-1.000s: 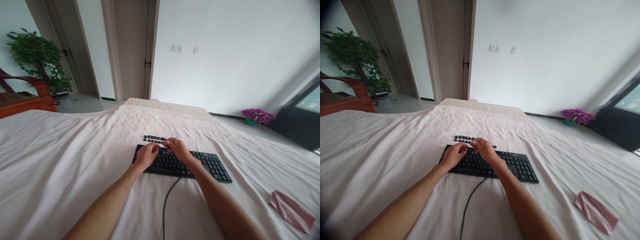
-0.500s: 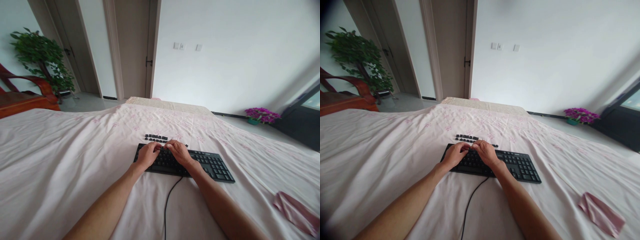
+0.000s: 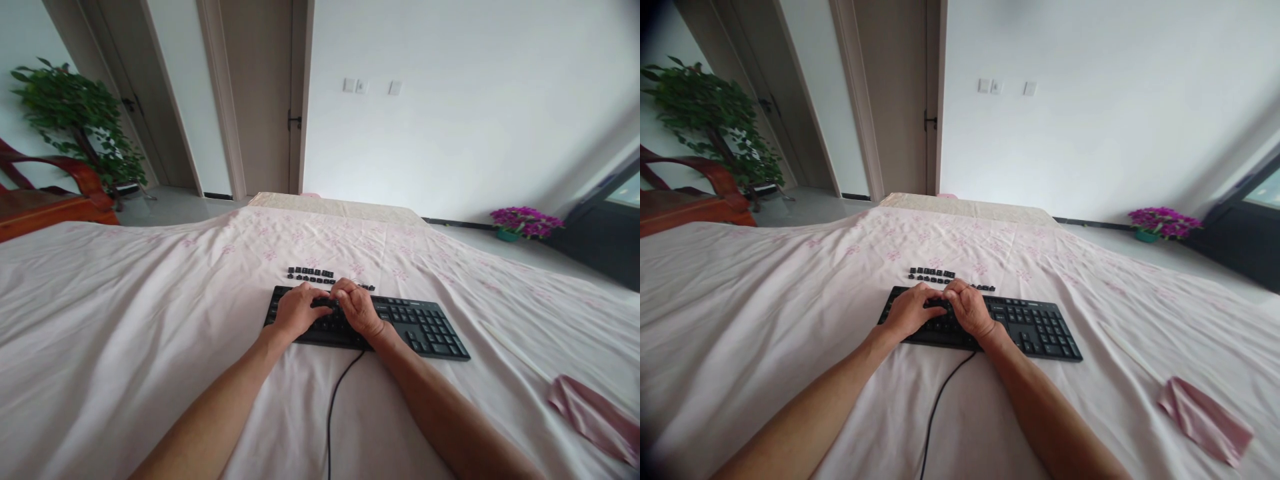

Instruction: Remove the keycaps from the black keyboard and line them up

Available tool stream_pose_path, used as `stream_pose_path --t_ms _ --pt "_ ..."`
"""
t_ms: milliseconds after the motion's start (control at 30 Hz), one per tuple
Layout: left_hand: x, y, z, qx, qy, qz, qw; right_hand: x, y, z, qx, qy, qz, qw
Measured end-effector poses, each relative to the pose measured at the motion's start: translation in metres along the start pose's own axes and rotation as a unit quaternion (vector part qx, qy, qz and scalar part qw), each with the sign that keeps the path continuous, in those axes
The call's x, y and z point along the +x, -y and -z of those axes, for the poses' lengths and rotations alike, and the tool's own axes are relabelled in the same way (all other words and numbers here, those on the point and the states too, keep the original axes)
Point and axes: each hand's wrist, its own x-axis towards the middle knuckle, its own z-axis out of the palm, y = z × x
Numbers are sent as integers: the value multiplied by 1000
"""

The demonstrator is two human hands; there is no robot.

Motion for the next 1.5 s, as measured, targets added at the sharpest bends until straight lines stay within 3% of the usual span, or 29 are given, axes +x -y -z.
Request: stream_pose_path --t_ms 233,367,500,600,700,833,1033,1167,1267,1500 --pt "3 -5 2 -24 13 32 999 -1 2 0 -7 14 29 999" --pt "3 -4 1 -74 21 72 994 -2 4 1 -39 18 97 994" --pt "4 0 -2 -112 -16 89 990 0 9 7 -104 -10 122 987" --pt "4 4 -2 -137 -48 98 985 3 10 11 -177 -8 69 982" --pt "4 6 -1 -155 -60 96 981 6 10 9 -244 35 8 969" --pt "3 6 0 -166 -55 89 981 8 13 3 -261 80 -25 962" --pt "2 4 -2 -164 -46 87 982 12 12 3 -277 95 -71 954" --pt "2 3 -3 -140 -42 80 986 29 -7 17 -320 55 -185 927" --pt "2 3 -3 -123 -39 80 988 45 -27 26 -349 61 -269 896" --pt "2 3 -4 -119 -41 75 989 59 -57 21 -380 107 -293 871"
